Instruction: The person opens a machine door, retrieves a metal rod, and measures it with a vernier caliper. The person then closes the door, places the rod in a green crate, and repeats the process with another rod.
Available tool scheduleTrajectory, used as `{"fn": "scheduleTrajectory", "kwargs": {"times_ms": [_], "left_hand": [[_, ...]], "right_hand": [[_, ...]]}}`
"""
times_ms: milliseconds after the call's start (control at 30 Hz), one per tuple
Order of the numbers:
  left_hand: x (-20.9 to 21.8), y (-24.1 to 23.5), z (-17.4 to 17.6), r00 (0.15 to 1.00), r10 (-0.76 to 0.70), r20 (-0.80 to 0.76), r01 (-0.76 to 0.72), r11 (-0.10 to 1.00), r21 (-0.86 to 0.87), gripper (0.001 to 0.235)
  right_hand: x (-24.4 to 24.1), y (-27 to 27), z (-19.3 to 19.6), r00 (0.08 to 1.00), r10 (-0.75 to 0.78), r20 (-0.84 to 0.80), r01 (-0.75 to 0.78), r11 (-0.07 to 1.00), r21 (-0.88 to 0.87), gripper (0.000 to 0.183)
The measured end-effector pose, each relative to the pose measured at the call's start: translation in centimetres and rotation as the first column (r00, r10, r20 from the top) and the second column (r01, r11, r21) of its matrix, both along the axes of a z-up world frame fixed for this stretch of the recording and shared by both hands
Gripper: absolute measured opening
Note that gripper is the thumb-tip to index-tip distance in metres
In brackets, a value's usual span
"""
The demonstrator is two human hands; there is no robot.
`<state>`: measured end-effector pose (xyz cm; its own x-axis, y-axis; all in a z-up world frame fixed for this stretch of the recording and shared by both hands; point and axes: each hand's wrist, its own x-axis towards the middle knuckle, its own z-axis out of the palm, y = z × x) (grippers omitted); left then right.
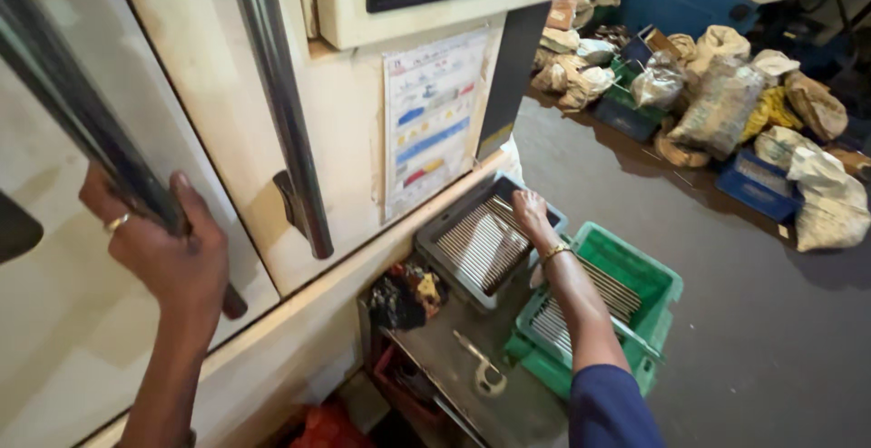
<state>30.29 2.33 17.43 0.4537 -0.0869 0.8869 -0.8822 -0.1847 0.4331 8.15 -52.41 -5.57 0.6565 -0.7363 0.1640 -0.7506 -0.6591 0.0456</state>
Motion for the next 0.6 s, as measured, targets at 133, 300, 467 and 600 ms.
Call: {"fn": "scheduleTrajectory", "kwargs": {"times_ms": [133, 300, 467, 600], "left_hand": [[-0.6, 0.3, 0.4, 0.986, -0.01, -0.168, 0.011, 1.0, 0.006, 0.044], [-0.6, 0.4, 0.2, 0.998, -0.036, -0.051, 0.037, 0.999, 0.016, 0.037], [-0.2, 0.5, -0.8, 0.994, -0.055, -0.095, 0.055, 0.998, 0.002, 0.035], [0.0, 0.1, -1.0, 0.984, -0.121, -0.129, 0.112, 0.991, -0.076, 0.031]], "right_hand": [[-0.8, 0.1, -1.3, 0.998, 0.056, 0.032, -0.057, 0.998, 0.017, 0.015], [0.6, -0.3, -2.6, 0.991, 0.08, 0.112, -0.094, 0.988, 0.126, 0.015], [-0.4, -0.3, -3.4, 0.962, 0.062, 0.266, -0.123, 0.968, 0.221, 0.019], [-0.4, 1.1, -2.1, 0.993, 0.055, 0.104, -0.075, 0.977, 0.202, 0.03]]}}
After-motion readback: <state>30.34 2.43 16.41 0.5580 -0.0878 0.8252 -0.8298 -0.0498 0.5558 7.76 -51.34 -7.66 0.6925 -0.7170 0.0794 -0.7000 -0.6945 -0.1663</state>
